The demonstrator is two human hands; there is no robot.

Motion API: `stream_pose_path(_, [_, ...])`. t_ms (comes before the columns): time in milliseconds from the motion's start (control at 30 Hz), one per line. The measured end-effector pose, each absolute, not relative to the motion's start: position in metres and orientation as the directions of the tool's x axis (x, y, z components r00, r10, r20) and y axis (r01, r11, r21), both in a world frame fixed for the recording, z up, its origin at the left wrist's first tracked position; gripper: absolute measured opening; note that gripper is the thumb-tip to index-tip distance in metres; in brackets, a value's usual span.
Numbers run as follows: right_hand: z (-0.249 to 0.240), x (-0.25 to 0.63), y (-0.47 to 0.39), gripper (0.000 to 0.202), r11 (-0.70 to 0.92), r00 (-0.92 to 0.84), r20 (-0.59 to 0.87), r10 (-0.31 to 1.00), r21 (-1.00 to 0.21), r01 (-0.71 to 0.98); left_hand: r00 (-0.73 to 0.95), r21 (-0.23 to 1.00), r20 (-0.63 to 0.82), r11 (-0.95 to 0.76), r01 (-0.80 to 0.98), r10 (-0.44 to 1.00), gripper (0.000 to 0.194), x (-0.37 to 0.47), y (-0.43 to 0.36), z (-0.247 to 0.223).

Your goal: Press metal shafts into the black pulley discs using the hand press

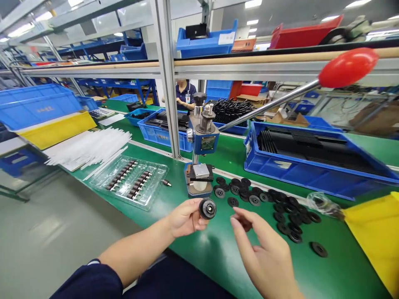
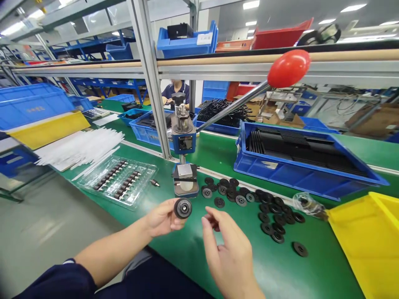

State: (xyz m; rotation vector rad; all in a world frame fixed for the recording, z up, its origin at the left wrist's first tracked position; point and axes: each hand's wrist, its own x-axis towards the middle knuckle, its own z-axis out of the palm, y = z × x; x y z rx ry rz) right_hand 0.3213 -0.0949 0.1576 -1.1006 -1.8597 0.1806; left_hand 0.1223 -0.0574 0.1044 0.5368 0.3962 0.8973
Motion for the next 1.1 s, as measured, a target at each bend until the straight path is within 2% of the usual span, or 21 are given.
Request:
stream_pose_path(200, [0.143,0.310,-0.096,0.013,0.598,-0.224,0.580,0.784,-0.605,0.525,0.584,0.604,-0.116,0.524,-0.600,0.803,0.025,0.126,-0.056,0.095])
stream_pose_path(333, [0.140,0.307,-0.096,0.010,0.530,-0.235,0.481,0.844,-0.690,0.493,0.574,0.637,-0.111,0.502,-0.585,0.811,0.030,0.125,-0.057,0.088])
stream_pose_path(467, [0.135,0.305,-0.097,0.009,0.480,-0.216,0.433,0.875,-0.721,0.500,0.547,0.667,-0.125,0.479,-0.571,0.827,0.033,0.123,-0.058,0.084])
stream_pose_path(733, [0.132,0.306,-0.092,0.014,0.399,-0.217,0.335,0.917,-0.754,0.521,0.451,0.831,-0.123,0.340,-0.440,0.884,0.035,0.121,-0.059,0.085])
stream_pose_path(1100, [0.131,0.306,-0.100,0.014,0.359,-0.197,0.302,0.933,-0.810,0.464,0.556,0.643,-0.187,0.529,-0.554,0.810,0.038,0.123,-0.064,0.073])
